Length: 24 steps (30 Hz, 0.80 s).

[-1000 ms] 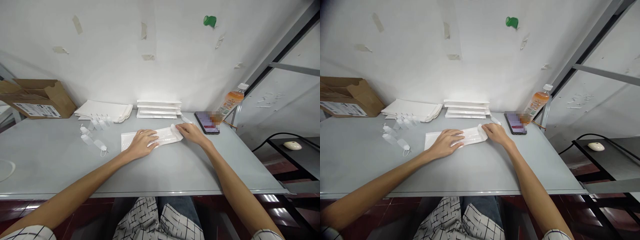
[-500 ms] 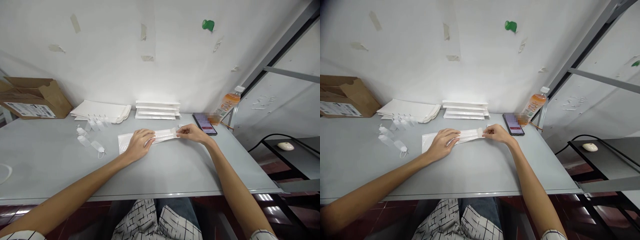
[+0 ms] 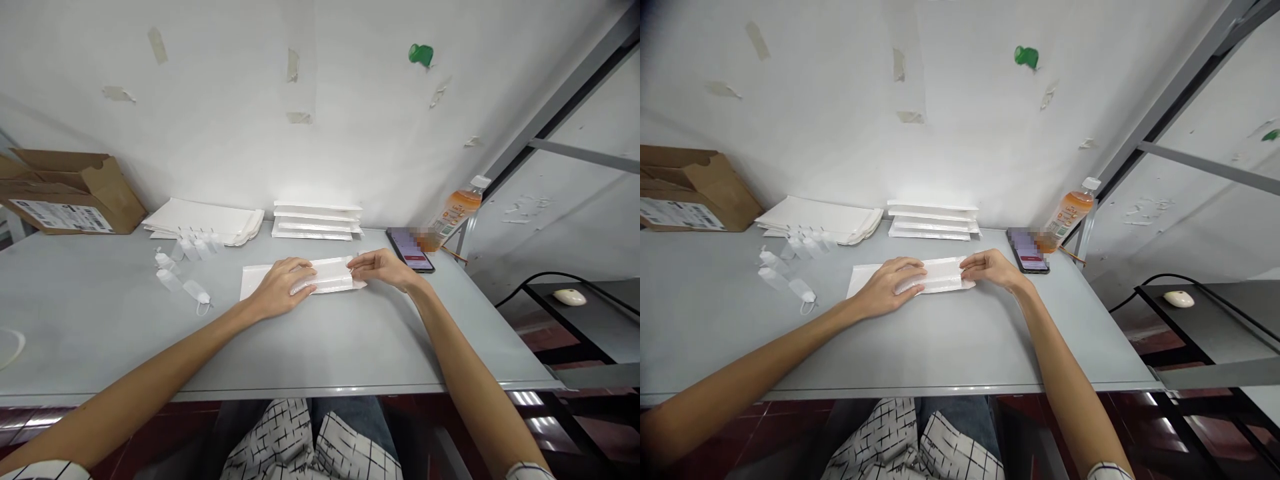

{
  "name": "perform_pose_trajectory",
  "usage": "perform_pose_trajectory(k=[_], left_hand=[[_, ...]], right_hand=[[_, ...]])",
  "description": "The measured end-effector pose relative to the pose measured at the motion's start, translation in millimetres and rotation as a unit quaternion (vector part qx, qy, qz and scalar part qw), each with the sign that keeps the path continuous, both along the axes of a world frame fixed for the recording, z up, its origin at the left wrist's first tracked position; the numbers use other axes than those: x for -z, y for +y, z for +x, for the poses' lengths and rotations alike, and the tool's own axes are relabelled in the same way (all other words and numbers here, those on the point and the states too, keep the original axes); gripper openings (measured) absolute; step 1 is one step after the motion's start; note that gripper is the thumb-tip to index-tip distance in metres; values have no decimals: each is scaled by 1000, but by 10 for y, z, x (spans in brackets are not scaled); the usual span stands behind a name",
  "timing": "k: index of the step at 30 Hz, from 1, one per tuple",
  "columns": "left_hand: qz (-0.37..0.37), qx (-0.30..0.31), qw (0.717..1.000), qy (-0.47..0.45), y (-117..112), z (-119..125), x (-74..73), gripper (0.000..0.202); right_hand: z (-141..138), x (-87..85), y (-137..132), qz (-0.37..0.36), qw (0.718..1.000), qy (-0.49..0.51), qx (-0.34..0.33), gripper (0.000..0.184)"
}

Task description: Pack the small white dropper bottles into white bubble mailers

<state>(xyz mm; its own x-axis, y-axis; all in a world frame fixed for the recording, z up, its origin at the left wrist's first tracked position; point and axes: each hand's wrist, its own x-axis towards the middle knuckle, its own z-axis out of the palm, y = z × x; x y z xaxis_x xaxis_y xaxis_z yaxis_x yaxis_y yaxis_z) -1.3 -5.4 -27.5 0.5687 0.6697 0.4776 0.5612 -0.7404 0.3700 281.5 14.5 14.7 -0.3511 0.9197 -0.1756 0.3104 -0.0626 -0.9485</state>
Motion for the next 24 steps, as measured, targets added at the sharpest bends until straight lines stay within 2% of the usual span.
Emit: perform_pose_trajectory(k=[2,4,8,10,11,13,15,17,19,21,24], left_hand=[[-5,1,1000,17,5,-9,9,30],[-5,3,999,31,8,-15,16,34],[-8,13,998,53,19,-26,15,38],[-14,16,998,61,25,-32,8,39],[-15,18,998,62,26,-34,5,38],[-15,20,998,62,25,-36,0,38],[-14,23,998,60,23,-36,-2,38],[-13,27,998,58,22,-37,-3,38],[-15,28,998,56,23,-37,-3,38],[-18,28,998,59,24,-37,-4,39],[-22,26,997,63,24,-37,-7,41]], right_hand=[[-50,44,-1,14,1000,-2,10,25],[-145,96,-16,28,1000,-6,-9,21],[-225,111,-32,45,997,-17,-59,25],[-146,70,-15,67,996,-48,-41,32],[-82,47,-1,93,993,-73,-12,34],[65,17,36,171,969,-155,82,33],[205,17,75,232,918,-275,165,29],[313,42,109,233,872,-387,190,30],[376,71,133,212,854,-440,178,30],[397,82,144,206,859,-439,163,26],[377,32,122,211,896,-364,139,26]])
